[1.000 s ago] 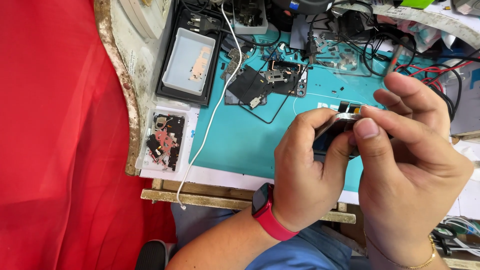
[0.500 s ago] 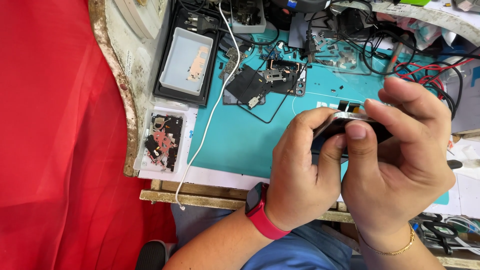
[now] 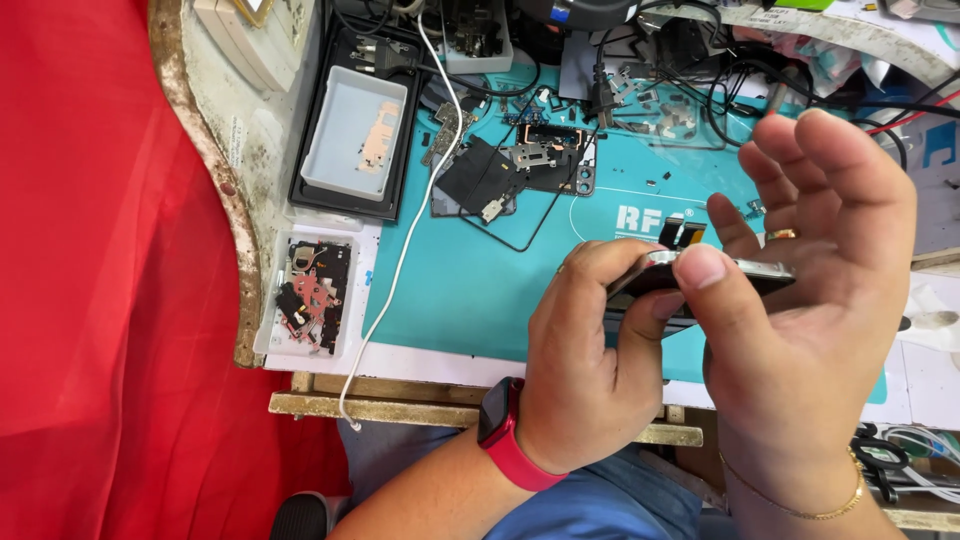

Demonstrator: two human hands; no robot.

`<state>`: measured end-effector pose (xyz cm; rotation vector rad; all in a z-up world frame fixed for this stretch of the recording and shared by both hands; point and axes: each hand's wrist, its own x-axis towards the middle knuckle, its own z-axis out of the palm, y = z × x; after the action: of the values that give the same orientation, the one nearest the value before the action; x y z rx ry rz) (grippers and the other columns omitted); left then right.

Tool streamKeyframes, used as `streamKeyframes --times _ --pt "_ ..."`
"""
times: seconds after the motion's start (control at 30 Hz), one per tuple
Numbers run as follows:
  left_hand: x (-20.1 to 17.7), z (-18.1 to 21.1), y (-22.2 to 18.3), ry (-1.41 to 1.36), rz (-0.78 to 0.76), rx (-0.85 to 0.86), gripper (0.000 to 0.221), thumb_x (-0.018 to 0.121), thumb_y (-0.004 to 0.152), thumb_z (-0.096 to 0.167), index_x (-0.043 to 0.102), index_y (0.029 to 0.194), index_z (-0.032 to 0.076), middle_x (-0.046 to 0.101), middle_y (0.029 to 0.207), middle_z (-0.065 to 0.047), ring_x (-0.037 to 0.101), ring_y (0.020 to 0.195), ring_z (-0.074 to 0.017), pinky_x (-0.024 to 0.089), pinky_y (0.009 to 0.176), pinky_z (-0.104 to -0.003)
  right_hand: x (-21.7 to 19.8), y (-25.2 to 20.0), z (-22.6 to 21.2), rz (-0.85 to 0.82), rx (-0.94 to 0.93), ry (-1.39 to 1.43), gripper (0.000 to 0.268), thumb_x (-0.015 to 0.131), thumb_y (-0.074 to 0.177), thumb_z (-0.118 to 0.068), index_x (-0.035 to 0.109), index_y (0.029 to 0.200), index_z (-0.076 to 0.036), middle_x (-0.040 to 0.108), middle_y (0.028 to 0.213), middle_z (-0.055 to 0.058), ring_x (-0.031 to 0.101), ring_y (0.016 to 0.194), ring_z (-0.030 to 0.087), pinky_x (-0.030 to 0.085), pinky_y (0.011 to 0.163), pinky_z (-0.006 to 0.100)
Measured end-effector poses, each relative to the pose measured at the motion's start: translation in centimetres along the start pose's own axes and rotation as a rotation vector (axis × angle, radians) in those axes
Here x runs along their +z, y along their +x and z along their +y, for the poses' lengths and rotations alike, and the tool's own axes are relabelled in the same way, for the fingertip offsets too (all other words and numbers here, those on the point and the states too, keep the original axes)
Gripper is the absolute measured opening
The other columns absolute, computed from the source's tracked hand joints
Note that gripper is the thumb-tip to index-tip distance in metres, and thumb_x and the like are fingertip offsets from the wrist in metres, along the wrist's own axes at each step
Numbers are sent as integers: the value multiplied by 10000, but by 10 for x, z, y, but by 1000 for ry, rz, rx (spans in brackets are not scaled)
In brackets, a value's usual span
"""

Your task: Disassembling and inspecting the internal components of a foldable smartphone on a repair bench.

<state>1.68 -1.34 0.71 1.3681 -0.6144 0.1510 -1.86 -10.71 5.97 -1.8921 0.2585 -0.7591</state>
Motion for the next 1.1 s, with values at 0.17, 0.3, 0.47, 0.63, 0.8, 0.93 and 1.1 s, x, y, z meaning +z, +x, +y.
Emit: streamKeyframes --times 0.17,0.3,0.47,0.63,0.8,0.93,1.1 --pt "-2 1 -4 22 -11 16 159 494 1089 165 516 1196 49 616 1078 -91 636 971 -280 535 923 -378 -8 18 -5 6 169 170 588 635 918 -87 424 1460 -170 530 1518 76 530 1459 208 483 1123 255" --pt "-3 -1 -8 8 -30 33 171 495 1103 190 512 1212 59 602 1070 -79 606 939 -257 526 910 -373 -24 35 -3 89 403 336 532 601 848 -178 523 1372 -222 617 1435 -3 649 1325 175 586 1036 308" --pt "-8 5 -7 -30 -49 0 206 510 1085 214 519 1219 58 593 1038 -84 609 914 -234 521 885 -352 -56 52 47 191 376 319 282 591 986 -214 593 1268 -230 691 1227 -29 723 1092 107 624 897 229" --pt "-9 12 -6 -21 -70 -36 307 619 1014 272 520 1228 75 618 1105 -94 635 973 -240 548 898 -329 -70 76 85 349 518 407 130 627 947 -129 672 1063 -169 743 957 1 718 809 137 618 746 266" --pt "-9 16 -3 46 -82 -44 246 633 1004 277 536 1144 98 631 1031 -66 618 880 -225 533 829 -340 -72 39 75 77 253 304 163 552 1102 -183 580 1236 -94 701 1106 75 717 949 150 585 772 202" --pt "-7 19 -2 71 -89 -74 234 655 984 301 550 1097 126 613 989 -38 615 856 -199 516 735 -302 -69 1 40 -33 68 60 362 516 1058 -266 545 1230 50 657 1017 194 652 857 240 574 866 340" --pt "-6 20 0 79 -69 -22 196 611 1008 310 557 1026 122 622 932 -49 579 798 -191 477 731 -302 -64 -18 33 -161 -228 -120 293 720 791 -80 613 1004 90 708 879 213 727 818 277 589 786 314"
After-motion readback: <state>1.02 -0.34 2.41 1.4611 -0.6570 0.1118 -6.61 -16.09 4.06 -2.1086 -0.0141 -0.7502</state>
